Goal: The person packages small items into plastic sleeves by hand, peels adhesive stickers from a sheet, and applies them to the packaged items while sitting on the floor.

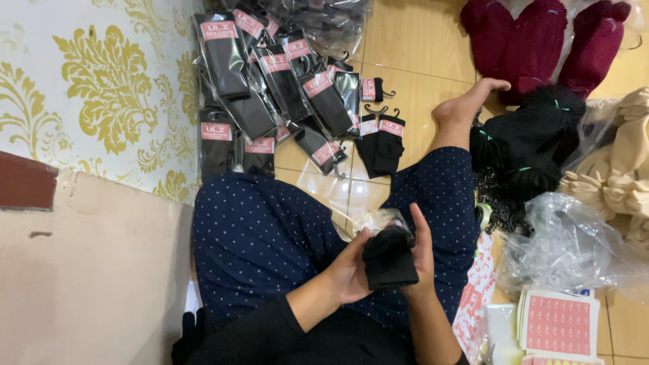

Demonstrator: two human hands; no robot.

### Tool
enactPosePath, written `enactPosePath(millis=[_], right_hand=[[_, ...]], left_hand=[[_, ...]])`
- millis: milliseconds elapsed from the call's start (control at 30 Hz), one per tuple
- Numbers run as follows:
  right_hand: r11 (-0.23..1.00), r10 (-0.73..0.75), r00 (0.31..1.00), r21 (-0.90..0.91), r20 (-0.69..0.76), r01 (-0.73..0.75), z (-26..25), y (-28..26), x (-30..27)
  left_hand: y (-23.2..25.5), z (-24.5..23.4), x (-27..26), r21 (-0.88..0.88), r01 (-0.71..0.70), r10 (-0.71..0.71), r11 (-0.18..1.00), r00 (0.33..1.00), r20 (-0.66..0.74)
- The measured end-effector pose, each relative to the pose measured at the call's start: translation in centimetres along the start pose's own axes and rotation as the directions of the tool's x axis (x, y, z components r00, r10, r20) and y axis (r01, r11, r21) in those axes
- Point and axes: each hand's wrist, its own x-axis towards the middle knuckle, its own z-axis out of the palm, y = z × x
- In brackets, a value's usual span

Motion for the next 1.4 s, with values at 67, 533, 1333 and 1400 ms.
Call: enactPosePath(millis=[67,533,1333,1400], right_hand=[[0.943,0.071,0.996,-0.321,-0.051,-0.084,1.3,-2.2,0.2],[0.912,-0.102,0.985,-0.383,0.138,0.148,0.2,-5.1,-2.8],[0.111,-0.419,0.838,-0.896,0.35,0.43,-0.7,-1.9,-0.3],[0.09,-0.423,0.831,-0.896,0.362,0.436,-0.2,-2.7,-0.3]], left_hand=[[-0.6,0.2,0.2,-0.012,-0.028,0.027,1.0,0.996,-0.08],[-0.3,2.4,0.1,-0.09,0.023,-0.041,0.996,0.98,-0.197],[2.9,1.9,0.5,0.924,-0.27,0.581,-0.27,0.72,0.38],[2.6,2.7,0.2,0.903,-0.256,0.584,-0.346,0.694,0.421]])
